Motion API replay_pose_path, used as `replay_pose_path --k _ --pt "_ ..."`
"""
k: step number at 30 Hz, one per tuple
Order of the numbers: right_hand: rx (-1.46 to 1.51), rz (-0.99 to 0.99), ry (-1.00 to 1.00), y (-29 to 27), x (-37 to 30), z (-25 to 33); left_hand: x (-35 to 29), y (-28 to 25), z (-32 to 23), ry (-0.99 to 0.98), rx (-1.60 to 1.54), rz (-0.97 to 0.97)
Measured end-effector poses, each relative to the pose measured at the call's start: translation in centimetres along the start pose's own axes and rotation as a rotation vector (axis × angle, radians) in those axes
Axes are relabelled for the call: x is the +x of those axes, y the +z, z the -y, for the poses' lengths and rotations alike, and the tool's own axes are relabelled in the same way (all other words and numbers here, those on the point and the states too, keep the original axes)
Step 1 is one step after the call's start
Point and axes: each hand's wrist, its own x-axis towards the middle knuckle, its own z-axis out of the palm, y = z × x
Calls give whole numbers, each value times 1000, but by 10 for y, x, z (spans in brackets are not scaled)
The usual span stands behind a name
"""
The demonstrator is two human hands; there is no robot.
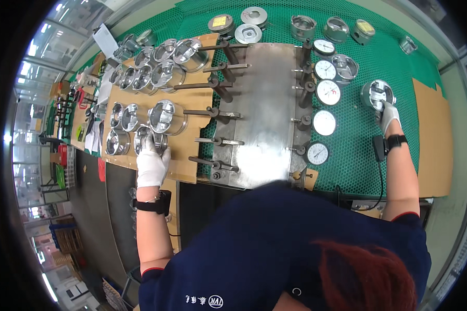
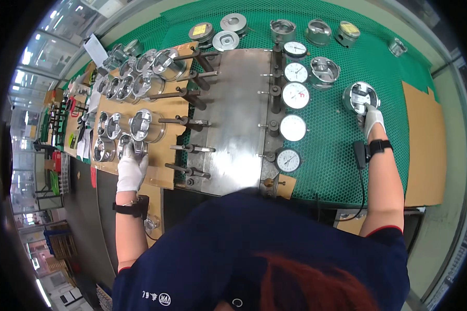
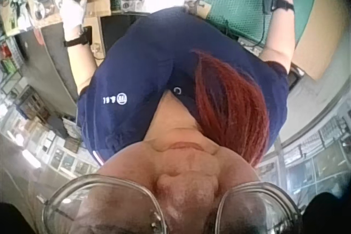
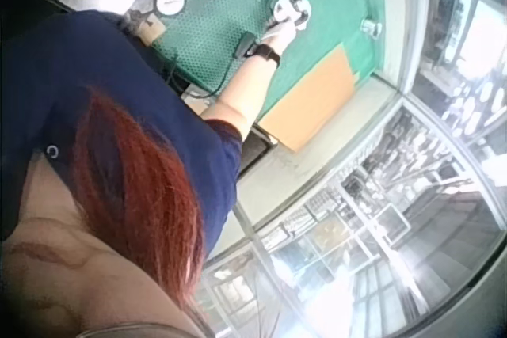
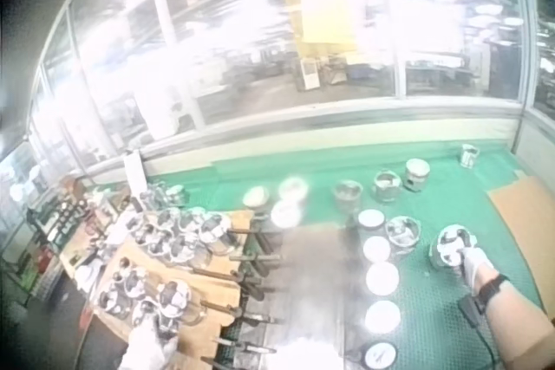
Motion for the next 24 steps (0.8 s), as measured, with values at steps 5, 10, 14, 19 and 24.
replay_pose_path --k 5,10,14,19,24 --pt "60 118 22 26 74 11 26 5 -10 -82 28 12" --pt "250 199 5 32 55 12 43 14 5 -79 1 -71" --pt "125 245 -121 -5 -15 1 47 19 11 -167 -141 -57" --pt "-209 350 -259 -31 -167 9 13 2 23 -330 -272 180" --pt "-411 558 -381 0 -275 -1 -14 -67 -16 -559 -1104 295"
